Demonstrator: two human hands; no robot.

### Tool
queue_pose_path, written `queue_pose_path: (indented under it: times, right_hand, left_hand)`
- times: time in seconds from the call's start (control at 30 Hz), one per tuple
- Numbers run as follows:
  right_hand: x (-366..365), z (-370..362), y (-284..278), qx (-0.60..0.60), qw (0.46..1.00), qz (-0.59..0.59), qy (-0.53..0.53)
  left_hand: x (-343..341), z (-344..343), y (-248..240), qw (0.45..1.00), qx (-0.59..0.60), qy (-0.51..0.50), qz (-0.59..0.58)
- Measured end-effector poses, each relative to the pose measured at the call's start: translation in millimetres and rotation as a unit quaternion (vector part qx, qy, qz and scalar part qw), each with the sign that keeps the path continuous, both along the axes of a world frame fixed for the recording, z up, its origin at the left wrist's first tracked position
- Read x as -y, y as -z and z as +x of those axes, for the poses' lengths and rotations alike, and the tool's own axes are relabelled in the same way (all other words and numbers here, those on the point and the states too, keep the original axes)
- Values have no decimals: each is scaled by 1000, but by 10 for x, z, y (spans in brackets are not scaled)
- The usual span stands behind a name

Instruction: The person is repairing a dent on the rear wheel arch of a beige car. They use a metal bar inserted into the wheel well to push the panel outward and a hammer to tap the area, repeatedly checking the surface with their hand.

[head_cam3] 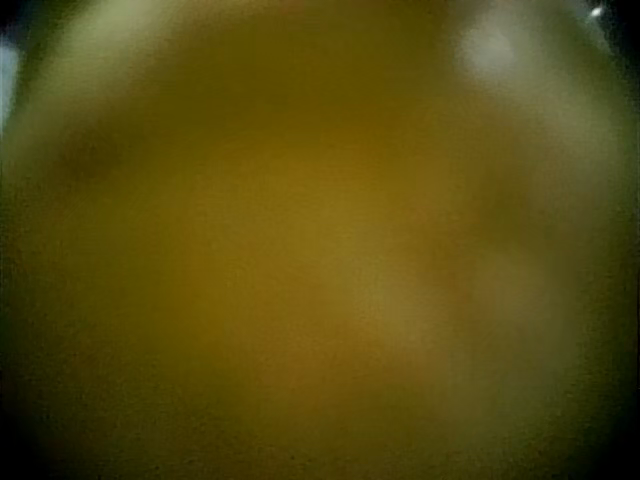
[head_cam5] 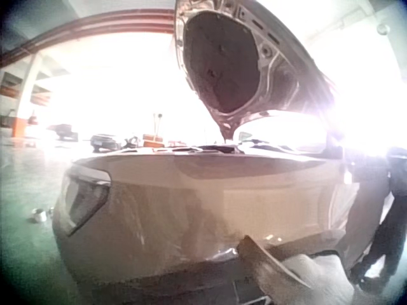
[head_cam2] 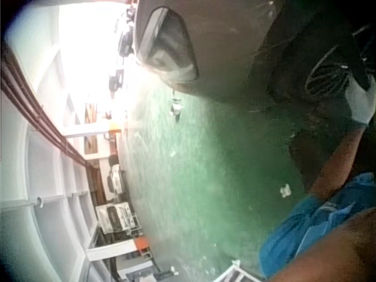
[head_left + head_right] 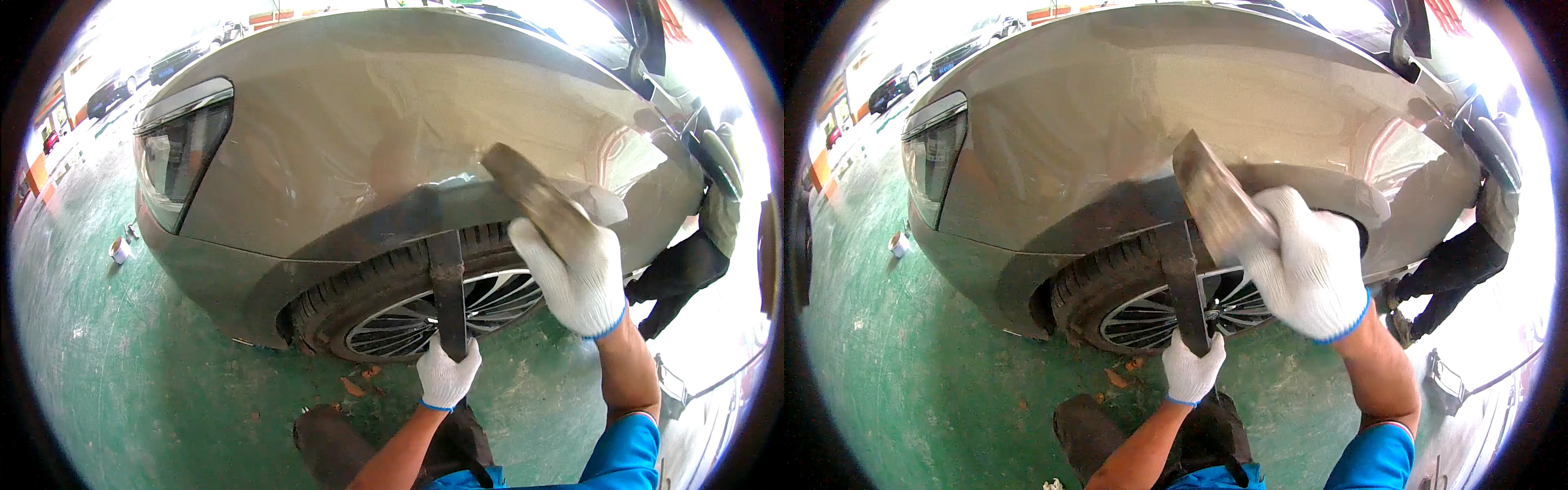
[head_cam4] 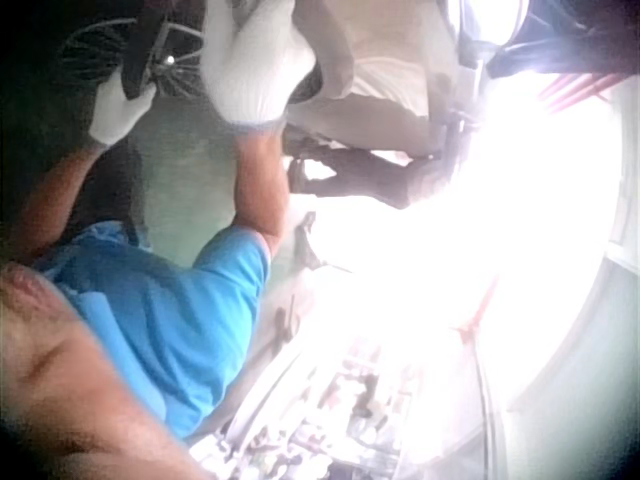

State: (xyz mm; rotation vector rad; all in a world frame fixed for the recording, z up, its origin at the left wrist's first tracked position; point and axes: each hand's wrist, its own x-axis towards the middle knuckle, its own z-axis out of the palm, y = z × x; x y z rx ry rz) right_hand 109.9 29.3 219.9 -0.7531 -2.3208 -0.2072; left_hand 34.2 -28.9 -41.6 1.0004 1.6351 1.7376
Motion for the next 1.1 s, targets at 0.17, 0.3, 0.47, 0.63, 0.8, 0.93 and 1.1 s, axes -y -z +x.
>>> queue_pose_path:
  times: [0.17, 0.3, 0.47, 0.63, 0.8, 0.93, 1.1]
  right_hand:
    - [-55, 33, 10, -20, 1000, 14, -10]
    - [-74, 10, 7, 6, 999, -25, 32]
    - [-65, 64, 18, -27, 999, -30, 28]
    - [-74, 61, 86, -79, 995, -54, 29]
    - [-41, 58, 133, -33, 999, -24, 36]
    - [-100, 83, 239, -2, 998, -54, 31]
    - [-34, 310, 705, -19, 986, -155, -59]
  left_hand:
    - [30, -11, -25, 1000, 4, 15, -16]
    - [35, -3, 3, 1000, 1, 12, -24]
    - [-12, 15, 100, 1000, 6, 8, 7]
    - [9, -1, -57, 1000, 28, 5, 5]
    - [38, -23, -29, 1000, 0, -1, -10]
    - [46, -25, -73, 1000, 1, 3, -10]
    - [54, -31, -89, 999, -10, 13, -48]
